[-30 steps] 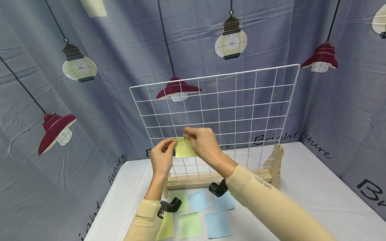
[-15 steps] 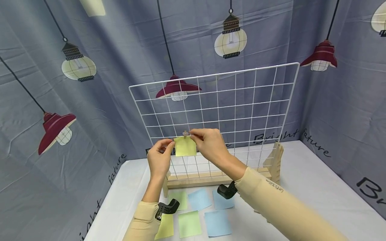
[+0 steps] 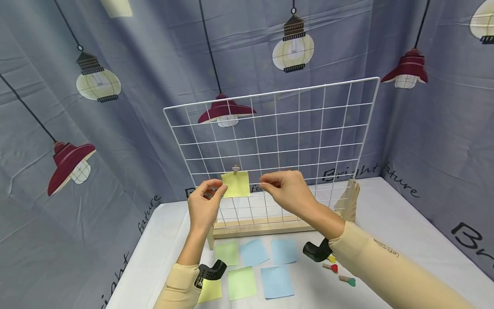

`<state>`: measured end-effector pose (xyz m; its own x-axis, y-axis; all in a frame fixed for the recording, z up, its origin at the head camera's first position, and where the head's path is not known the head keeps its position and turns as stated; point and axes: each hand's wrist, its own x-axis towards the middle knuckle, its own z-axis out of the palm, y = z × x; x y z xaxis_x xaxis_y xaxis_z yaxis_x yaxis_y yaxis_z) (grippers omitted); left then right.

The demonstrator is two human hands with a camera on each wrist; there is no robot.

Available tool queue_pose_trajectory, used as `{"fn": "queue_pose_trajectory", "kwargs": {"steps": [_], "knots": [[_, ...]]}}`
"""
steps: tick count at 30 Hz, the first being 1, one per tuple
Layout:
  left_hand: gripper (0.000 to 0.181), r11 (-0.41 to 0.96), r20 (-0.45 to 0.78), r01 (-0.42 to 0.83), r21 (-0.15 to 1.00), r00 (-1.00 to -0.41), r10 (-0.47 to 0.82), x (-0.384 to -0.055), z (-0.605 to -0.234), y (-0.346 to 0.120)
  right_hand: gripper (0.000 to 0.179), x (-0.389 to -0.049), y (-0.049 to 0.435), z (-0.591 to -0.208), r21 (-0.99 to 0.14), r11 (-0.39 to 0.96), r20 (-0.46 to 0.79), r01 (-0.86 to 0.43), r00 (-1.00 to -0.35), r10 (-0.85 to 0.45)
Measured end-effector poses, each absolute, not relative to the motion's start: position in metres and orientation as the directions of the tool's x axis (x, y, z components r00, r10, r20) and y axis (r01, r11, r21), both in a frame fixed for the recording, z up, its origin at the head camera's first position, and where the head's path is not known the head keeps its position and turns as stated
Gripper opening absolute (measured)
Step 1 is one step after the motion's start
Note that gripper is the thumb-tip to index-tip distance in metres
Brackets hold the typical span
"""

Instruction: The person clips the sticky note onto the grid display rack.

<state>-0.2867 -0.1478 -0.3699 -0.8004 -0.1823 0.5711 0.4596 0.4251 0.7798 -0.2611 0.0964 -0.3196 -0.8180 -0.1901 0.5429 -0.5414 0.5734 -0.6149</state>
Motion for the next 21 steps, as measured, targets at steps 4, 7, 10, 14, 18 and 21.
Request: {"fn": "queue_pose_trajectory", "kwargs": {"steps": [4, 7, 10, 14, 18, 21], "knots": [[0.02, 0.444, 0.567, 0.462, 0.768, -0.813, -0.135, -0.279, -0.371, -0.148, 0.011, -0.255, 0.108, -0.324, -0.635, 0.566, 0.521, -0.526, -0.832, -0.189], [0.022, 0.447, 0.56, 0.464, 0.765, -0.822, -0.105, -0.273, -0.373, -0.148, 0.014, -0.251, 0.119, -0.328, -0.634, 0.575, 0.517, -0.518, -0.836, -0.183], [0.024, 0.454, 0.545, 0.457, 0.765, -0.834, -0.08, -0.268, -0.377, -0.149, 0.018, -0.247, 0.133, -0.334, -0.633, 0.595, 0.511, -0.496, -0.845, -0.16], [0.027, 0.456, 0.51, 0.432, 0.778, -0.859, -0.056, -0.261, -0.383, -0.151, 0.023, -0.241, 0.154, -0.341, -0.638, 0.626, 0.482, -0.448, -0.866, -0.129], [0.028, 0.457, 0.481, 0.412, 0.788, -0.876, -0.041, -0.257, -0.388, -0.155, 0.026, -0.237, 0.17, -0.346, -0.648, 0.636, 0.458, -0.42, -0.881, -0.116], [0.028, 0.463, 0.473, 0.409, 0.786, -0.881, -0.026, -0.256, -0.392, -0.158, 0.029, -0.234, 0.18, -0.352, -0.651, 0.642, 0.441, -0.405, -0.89, -0.115]]}}
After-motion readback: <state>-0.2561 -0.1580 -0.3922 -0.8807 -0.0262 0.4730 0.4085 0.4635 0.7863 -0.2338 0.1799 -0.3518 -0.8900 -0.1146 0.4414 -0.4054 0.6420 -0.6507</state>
